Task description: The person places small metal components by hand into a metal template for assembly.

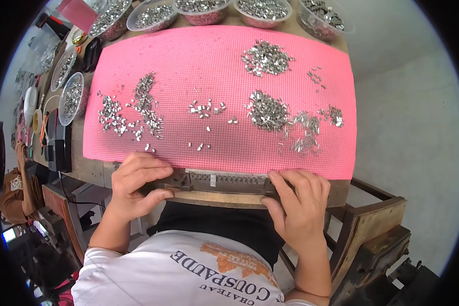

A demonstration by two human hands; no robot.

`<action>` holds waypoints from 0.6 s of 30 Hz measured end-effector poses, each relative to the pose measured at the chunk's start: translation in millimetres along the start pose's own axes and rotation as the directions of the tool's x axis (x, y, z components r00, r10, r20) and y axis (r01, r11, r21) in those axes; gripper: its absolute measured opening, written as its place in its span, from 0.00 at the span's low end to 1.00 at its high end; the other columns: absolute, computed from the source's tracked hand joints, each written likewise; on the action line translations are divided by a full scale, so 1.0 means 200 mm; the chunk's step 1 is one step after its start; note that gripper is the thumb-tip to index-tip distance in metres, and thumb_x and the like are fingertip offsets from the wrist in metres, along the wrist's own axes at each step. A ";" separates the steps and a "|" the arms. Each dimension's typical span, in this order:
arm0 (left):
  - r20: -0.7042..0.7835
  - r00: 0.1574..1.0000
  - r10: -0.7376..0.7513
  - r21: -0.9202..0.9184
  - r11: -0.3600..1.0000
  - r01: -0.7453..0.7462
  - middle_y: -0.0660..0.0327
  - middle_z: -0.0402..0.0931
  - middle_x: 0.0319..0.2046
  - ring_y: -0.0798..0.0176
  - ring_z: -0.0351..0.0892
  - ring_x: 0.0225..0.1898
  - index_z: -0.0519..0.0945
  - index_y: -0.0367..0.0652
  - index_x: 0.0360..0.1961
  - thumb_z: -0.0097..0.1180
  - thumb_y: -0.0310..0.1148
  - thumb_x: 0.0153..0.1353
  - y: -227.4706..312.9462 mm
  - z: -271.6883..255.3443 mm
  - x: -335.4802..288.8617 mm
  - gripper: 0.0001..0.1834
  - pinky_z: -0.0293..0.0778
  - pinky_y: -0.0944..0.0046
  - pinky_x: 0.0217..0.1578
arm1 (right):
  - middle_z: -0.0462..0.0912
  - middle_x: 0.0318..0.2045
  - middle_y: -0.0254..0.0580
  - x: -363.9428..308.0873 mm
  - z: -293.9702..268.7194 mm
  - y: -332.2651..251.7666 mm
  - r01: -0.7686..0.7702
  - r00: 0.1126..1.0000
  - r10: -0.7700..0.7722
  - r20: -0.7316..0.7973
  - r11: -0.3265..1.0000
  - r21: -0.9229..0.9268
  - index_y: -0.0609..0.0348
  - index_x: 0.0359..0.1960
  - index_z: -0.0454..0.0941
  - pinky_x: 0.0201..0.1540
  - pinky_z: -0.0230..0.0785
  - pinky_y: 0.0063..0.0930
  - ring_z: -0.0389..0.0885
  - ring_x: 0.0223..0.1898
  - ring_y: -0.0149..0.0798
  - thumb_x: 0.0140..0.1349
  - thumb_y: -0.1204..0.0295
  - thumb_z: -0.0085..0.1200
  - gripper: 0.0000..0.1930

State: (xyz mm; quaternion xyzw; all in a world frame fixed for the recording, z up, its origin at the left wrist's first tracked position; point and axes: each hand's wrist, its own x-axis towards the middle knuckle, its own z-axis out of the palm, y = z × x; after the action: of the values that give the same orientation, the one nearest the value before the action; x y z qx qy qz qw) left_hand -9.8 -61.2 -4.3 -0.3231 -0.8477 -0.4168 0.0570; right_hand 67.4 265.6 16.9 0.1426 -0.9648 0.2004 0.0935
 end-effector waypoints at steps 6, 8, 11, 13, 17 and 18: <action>0.068 0.998 -0.001 0.209 0.978 -0.013 0.52 0.83 0.57 0.47 0.83 0.55 0.86 0.41 0.55 0.66 0.23 0.59 -0.04 0.00 0.27 0.20 0.77 0.53 0.56 | 0.81 0.57 0.49 0.26 0.03 -0.06 0.109 0.994 -0.110 0.021 0.993 0.034 0.65 0.59 0.79 0.62 0.67 0.48 0.79 0.58 0.52 0.56 0.75 0.64 0.26; 0.061 0.998 0.029 0.251 0.967 -0.043 0.52 0.82 0.59 0.46 0.82 0.58 0.85 0.40 0.56 0.64 0.22 0.60 -0.09 0.07 0.36 0.21 0.76 0.51 0.58 | 0.81 0.59 0.52 0.39 0.09 -0.06 0.148 0.989 -0.148 0.029 0.989 0.018 0.67 0.60 0.78 0.64 0.67 0.49 0.79 0.61 0.54 0.59 0.76 0.61 0.25; 0.094 0.990 0.105 0.331 0.935 -0.131 0.50 0.81 0.61 0.44 0.80 0.62 0.84 0.38 0.57 0.55 0.21 0.60 -0.14 0.14 0.39 0.22 0.76 0.50 0.62 | 0.79 0.62 0.54 0.52 0.21 -0.03 0.219 0.976 -0.218 0.026 0.970 -0.106 0.68 0.64 0.75 0.70 0.64 0.50 0.77 0.65 0.55 0.65 0.76 0.52 0.24; 0.171 0.979 0.107 0.244 0.958 -0.147 0.50 0.83 0.59 0.46 0.81 0.61 0.85 0.38 0.57 0.55 0.21 0.59 -0.15 0.15 0.35 0.23 0.77 0.50 0.62 | 0.77 0.66 0.56 0.57 0.28 -0.02 0.223 0.973 -0.214 0.083 0.966 -0.128 0.69 0.66 0.73 0.74 0.60 0.51 0.74 0.69 0.56 0.68 0.75 0.46 0.24; 0.186 0.978 0.089 0.192 0.973 -0.125 0.53 0.86 0.53 0.50 0.86 0.55 0.88 0.38 0.49 0.59 0.21 0.55 -0.09 0.08 0.28 0.19 0.83 0.54 0.56 | 0.74 0.68 0.61 0.51 0.30 -0.09 0.279 0.952 -0.269 0.144 0.959 -0.054 0.72 0.66 0.73 0.76 0.58 0.51 0.72 0.70 0.54 0.67 0.74 0.49 0.26; 0.184 0.980 0.079 0.197 0.973 -0.116 0.53 0.86 0.53 0.50 0.86 0.55 0.88 0.38 0.49 0.59 0.21 0.55 -0.08 0.07 0.26 0.19 0.83 0.54 0.56 | 0.74 0.68 0.61 0.49 0.28 -0.12 0.286 0.950 -0.276 0.147 0.957 -0.047 0.72 0.66 0.73 0.76 0.58 0.51 0.72 0.70 0.54 0.67 0.74 0.49 0.26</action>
State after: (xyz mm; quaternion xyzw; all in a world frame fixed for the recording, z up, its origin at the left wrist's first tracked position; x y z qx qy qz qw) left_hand -57.2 -32.1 -4.3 -0.3922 -0.8712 -0.2930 0.0362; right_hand -24.5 198.6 -1.5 0.2888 -0.9450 0.1420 0.0583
